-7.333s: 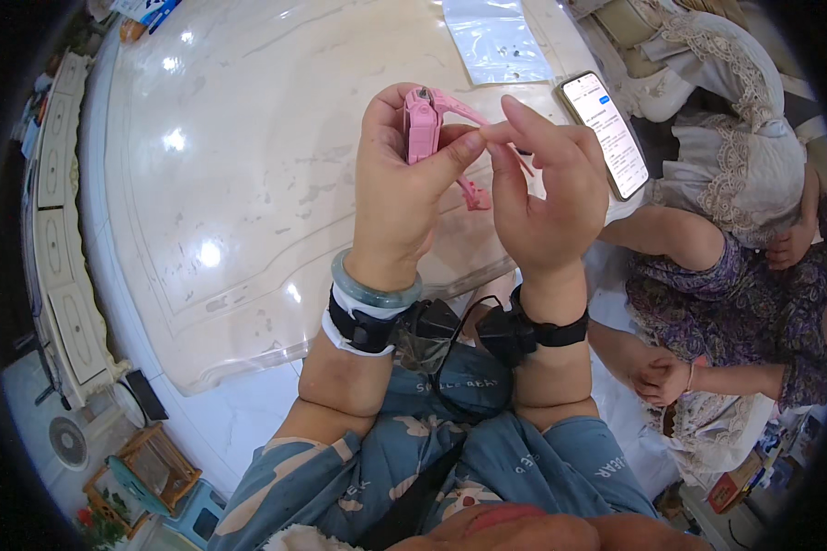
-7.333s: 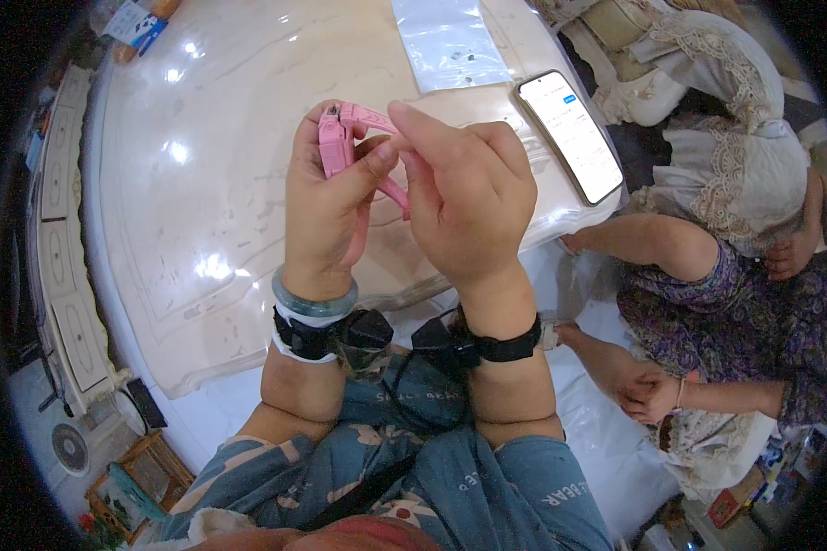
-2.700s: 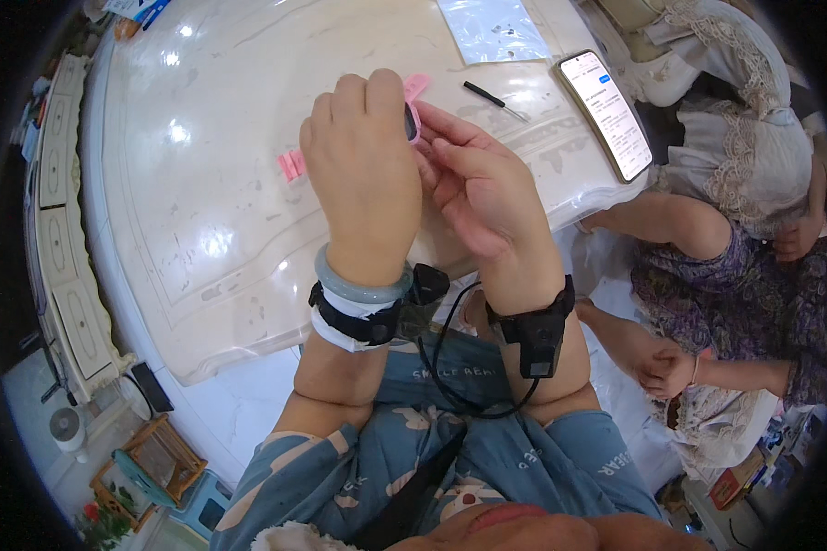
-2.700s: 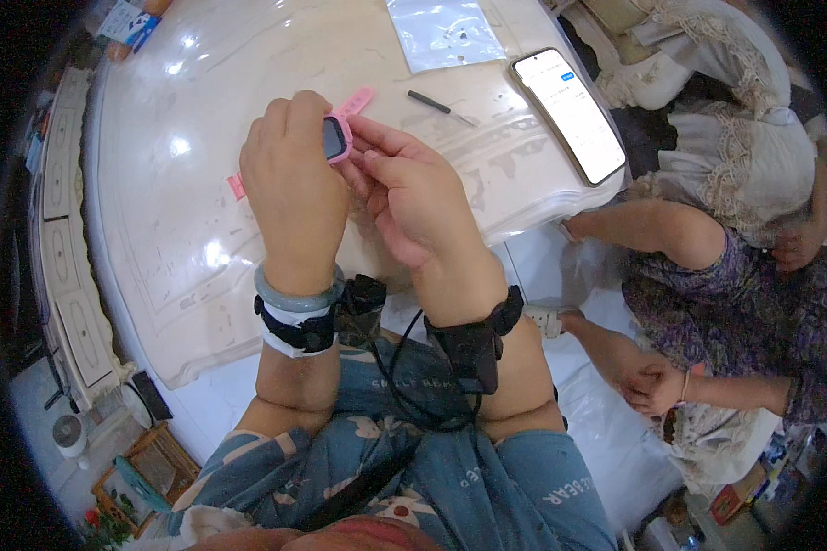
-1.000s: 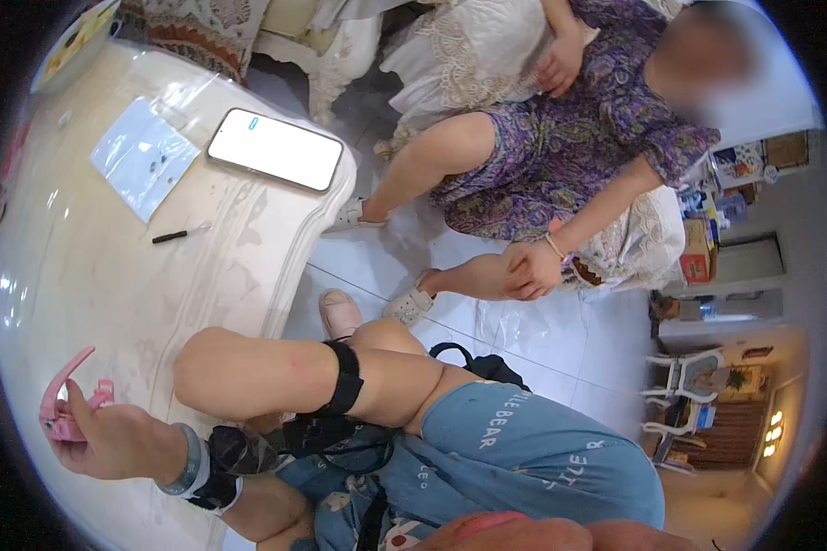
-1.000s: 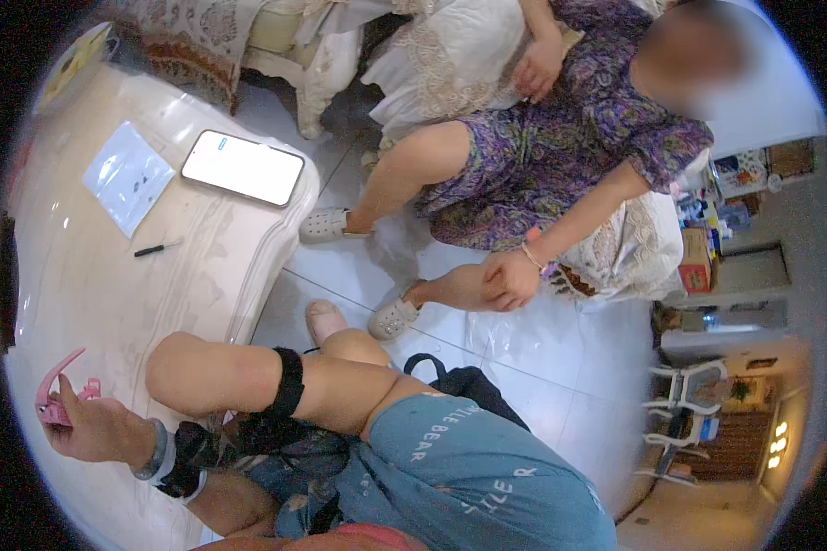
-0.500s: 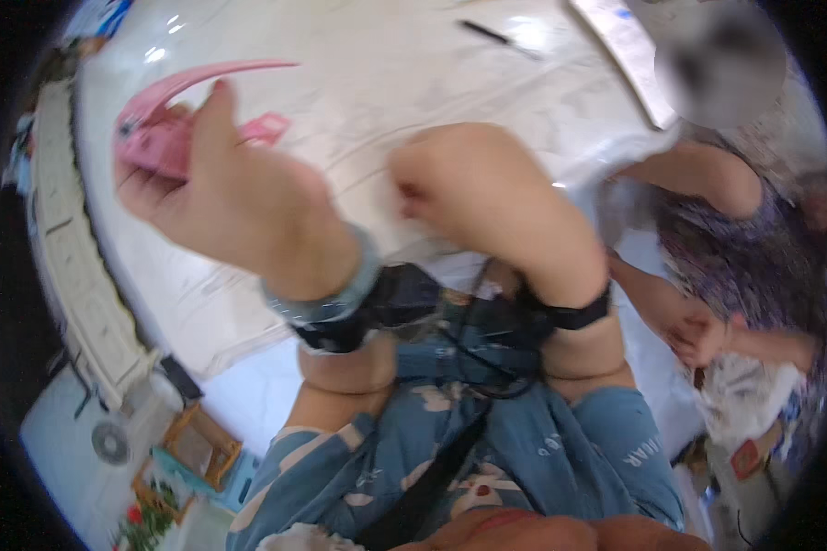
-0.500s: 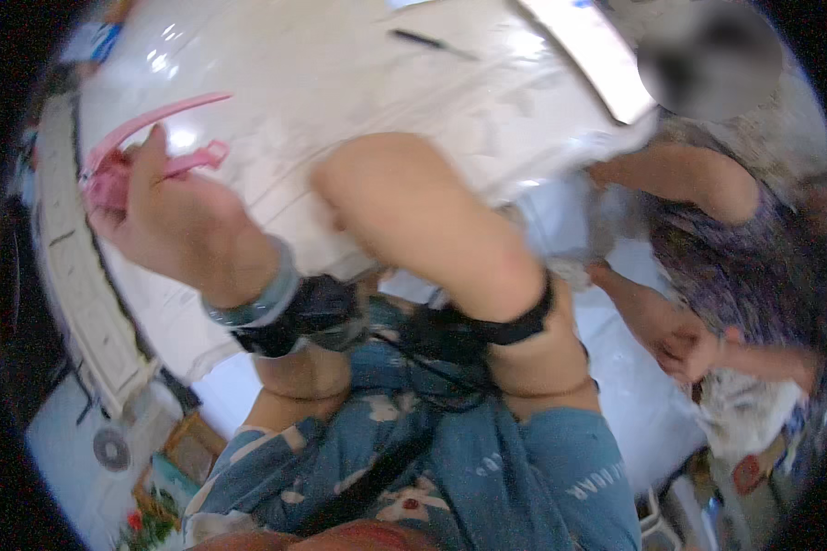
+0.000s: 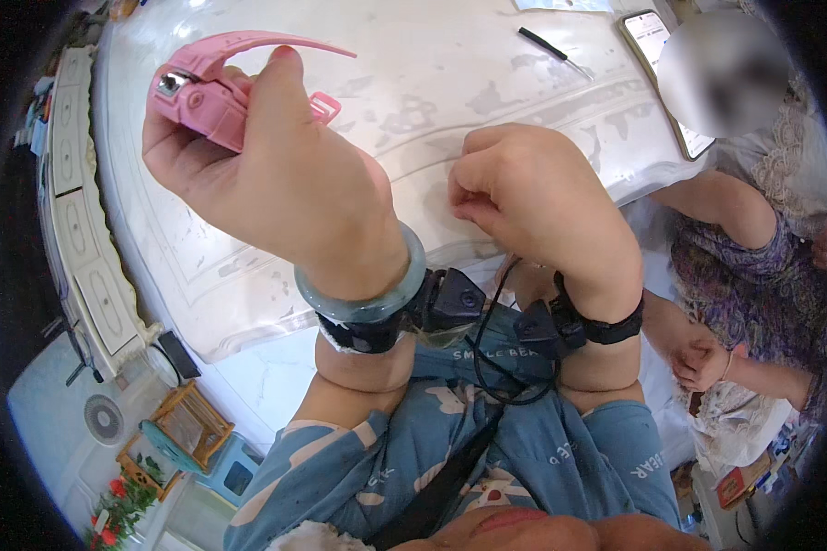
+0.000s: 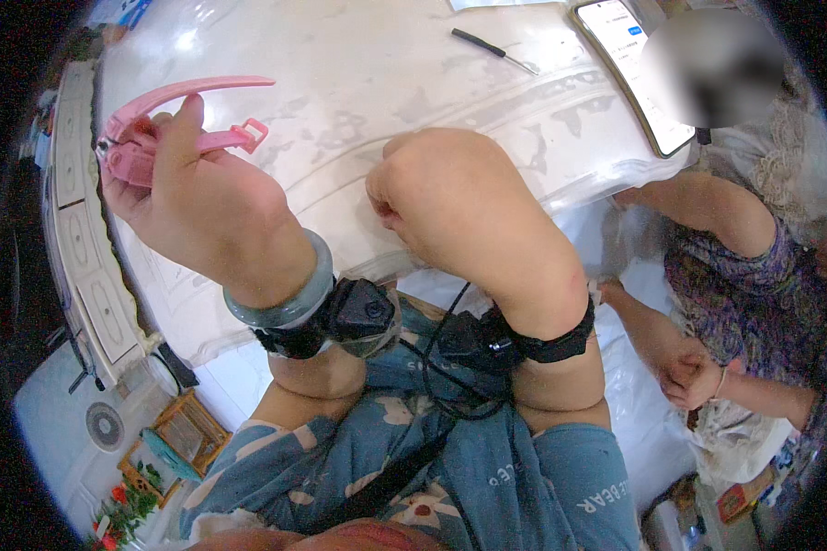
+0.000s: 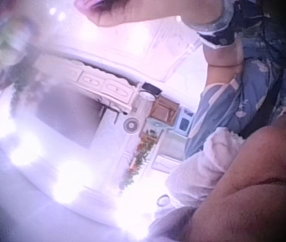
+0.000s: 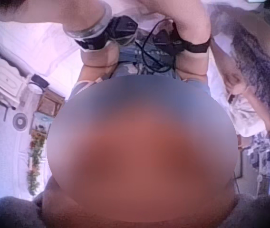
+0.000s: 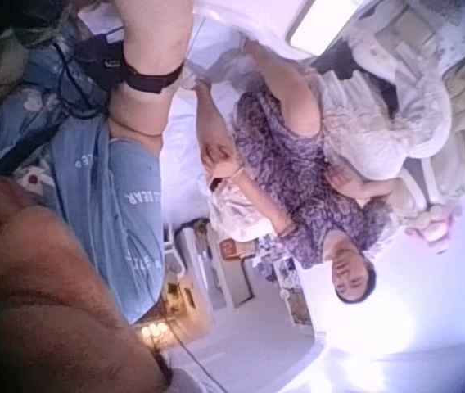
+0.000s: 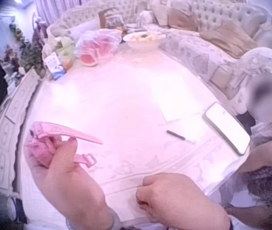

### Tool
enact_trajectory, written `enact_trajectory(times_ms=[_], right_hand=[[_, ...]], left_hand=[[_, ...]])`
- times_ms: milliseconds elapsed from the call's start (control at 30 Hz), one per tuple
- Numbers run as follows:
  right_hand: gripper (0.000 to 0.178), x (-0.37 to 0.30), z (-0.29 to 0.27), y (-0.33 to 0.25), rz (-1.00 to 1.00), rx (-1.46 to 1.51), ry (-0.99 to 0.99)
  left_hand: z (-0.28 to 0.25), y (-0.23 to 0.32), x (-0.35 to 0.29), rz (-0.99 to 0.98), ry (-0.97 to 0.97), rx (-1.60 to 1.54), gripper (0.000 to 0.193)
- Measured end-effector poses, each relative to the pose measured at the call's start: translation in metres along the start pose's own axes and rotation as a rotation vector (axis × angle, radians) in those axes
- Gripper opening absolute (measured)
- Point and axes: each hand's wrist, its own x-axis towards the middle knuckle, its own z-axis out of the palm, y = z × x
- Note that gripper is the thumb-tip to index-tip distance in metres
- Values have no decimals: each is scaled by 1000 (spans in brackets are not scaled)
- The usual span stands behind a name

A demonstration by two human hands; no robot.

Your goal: The person uses a screwdriver to loosen a screw on the back of a pink smartwatch, removes the cover, and presses the power button to turn it on.

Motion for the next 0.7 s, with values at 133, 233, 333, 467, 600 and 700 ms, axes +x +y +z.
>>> enact_trajectory(times_ms=[133, 233, 333, 467, 600, 700], right_hand=[[7, -1, 8, 1, -39, -60, 7], [9, -1, 5, 5, -77, -41, 63], [10, -1, -20, 8, -153, 234, 533], [12, -15, -39, 10, -151, 409, 829], [13, -21, -43, 8, -264, 375, 836], [13, -23, -43, 9, -288, 373, 792]], left_hand=[[0, -10, -4, -33, -7, 73, 35], [-1, -21, -12, -60, -137, 46, 40], [6, -24, -23, -87, -510, -77, 41], [7, -24, -28, 13, -775, 9, 35], [5, -19, -31, -230, -1075, -68, 31], [5, -20, -34, -385, -1141, -128, 31]])
